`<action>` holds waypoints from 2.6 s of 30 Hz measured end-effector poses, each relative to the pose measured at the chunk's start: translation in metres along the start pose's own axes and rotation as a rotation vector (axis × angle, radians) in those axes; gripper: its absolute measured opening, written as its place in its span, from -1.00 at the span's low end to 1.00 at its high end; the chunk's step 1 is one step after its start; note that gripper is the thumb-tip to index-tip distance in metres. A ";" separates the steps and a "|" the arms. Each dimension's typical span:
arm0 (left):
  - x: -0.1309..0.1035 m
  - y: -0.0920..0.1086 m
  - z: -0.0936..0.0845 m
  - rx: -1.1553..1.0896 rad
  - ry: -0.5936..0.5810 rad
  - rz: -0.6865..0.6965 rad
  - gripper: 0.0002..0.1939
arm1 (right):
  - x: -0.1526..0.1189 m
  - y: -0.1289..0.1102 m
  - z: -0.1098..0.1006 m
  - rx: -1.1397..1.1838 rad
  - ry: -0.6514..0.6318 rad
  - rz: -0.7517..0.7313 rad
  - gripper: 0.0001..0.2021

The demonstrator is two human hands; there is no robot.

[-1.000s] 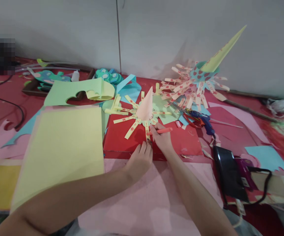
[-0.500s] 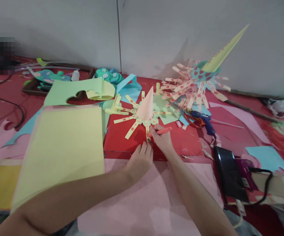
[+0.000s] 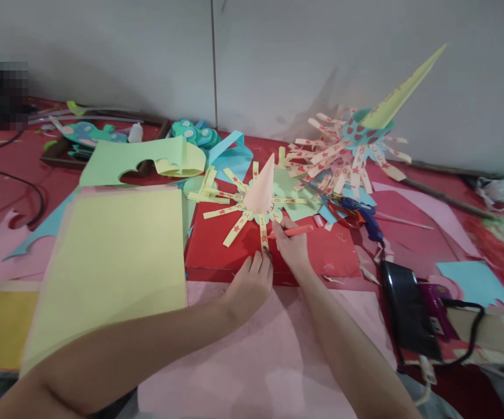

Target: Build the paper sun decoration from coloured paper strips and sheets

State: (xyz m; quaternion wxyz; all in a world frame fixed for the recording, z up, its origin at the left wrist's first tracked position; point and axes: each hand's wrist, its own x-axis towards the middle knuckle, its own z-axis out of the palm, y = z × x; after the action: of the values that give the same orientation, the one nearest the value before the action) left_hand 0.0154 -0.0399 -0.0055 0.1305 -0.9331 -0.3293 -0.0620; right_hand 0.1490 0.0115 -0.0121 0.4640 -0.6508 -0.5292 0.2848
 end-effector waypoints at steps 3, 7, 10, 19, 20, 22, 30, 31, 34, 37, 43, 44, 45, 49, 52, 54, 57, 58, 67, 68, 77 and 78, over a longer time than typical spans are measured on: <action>0.000 0.000 0.001 -0.005 0.005 -0.003 -0.59 | 0.000 -0.001 0.000 0.020 -0.024 0.015 -0.65; 0.000 0.001 0.001 -0.059 -0.024 -0.006 -0.60 | 0.000 -0.001 0.000 0.018 -0.048 0.007 -0.63; 0.000 0.001 0.001 -0.043 -0.020 -0.008 -0.60 | 0.000 0.000 0.000 0.026 -0.064 0.008 -0.63; 0.001 0.001 0.000 -0.011 -0.020 -0.007 -0.60 | 0.000 0.002 0.002 -0.044 -0.048 -0.070 -0.64; 0.001 0.001 0.001 -0.008 -0.019 -0.006 -0.60 | 0.000 0.002 0.001 -0.048 -0.043 -0.068 -0.64; 0.001 0.001 0.002 -0.025 -0.021 -0.011 -0.60 | 0.000 0.003 0.001 -0.063 -0.035 -0.063 -0.65; -0.001 0.001 0.003 -0.079 -0.032 -0.016 -0.60 | 0.000 0.005 0.000 -0.093 -0.051 -0.067 -0.67; -0.001 0.001 0.002 -0.081 -0.037 -0.016 -0.60 | 0.000 0.004 0.000 -0.078 -0.048 -0.062 -0.67; 0.000 0.000 0.001 -0.069 -0.049 -0.011 -0.59 | 0.001 0.002 0.000 -0.005 -0.031 -0.015 -0.65; 0.000 0.000 0.000 -0.038 -0.039 -0.002 -0.58 | 0.000 -0.001 -0.001 0.029 -0.031 0.021 -0.64; 0.000 0.001 0.001 -0.017 -0.016 -0.006 -0.59 | 0.000 0.001 0.000 -0.039 -0.045 -0.028 -0.64; 0.000 0.001 0.002 -0.021 -0.011 -0.004 -0.59 | 0.000 0.001 0.000 -0.045 -0.050 -0.040 -0.64; 0.000 0.000 0.002 -0.027 -0.006 -0.001 -0.60 | 0.000 0.002 0.000 -0.048 -0.052 -0.050 -0.65; 0.000 0.000 0.002 -0.017 -0.007 0.000 -0.59 | 0.000 0.000 0.000 -0.038 -0.052 -0.033 -0.65; 0.000 0.000 0.000 -0.036 -0.041 -0.007 -0.58 | 0.000 -0.001 -0.001 -0.038 -0.044 -0.026 -0.66; 0.001 0.000 -0.001 -0.063 -0.062 -0.012 -0.57 | 0.000 0.000 -0.001 -0.048 -0.046 -0.053 -0.65; 0.001 -0.001 -0.003 -0.066 -0.066 -0.012 -0.56 | 0.001 0.002 0.000 -0.039 -0.043 -0.055 -0.66; 0.001 -0.001 -0.003 -0.057 -0.062 -0.010 -0.56 | 0.001 0.003 0.000 -0.030 -0.040 -0.044 -0.66; 0.000 0.000 0.000 0.007 -0.034 -0.001 -0.57 | 0.000 0.000 0.000 -0.080 -0.024 -0.058 -0.66; 0.000 0.000 0.000 0.011 -0.027 0.000 -0.58 | 0.000 -0.001 0.000 -0.084 -0.018 -0.063 -0.65; 0.000 0.001 0.001 -0.037 -0.015 -0.005 -0.59 | 0.001 -0.002 -0.001 0.000 -0.032 -0.013 -0.66; 0.000 0.001 0.001 -0.046 -0.018 -0.007 -0.60 | 0.000 -0.001 -0.001 0.000 -0.042 -0.012 -0.65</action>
State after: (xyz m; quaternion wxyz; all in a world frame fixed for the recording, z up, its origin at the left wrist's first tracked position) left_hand 0.0159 -0.0399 -0.0068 0.1061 -0.9352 -0.3321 -0.0615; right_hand 0.1495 0.0116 -0.0105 0.4544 -0.6413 -0.5429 0.2957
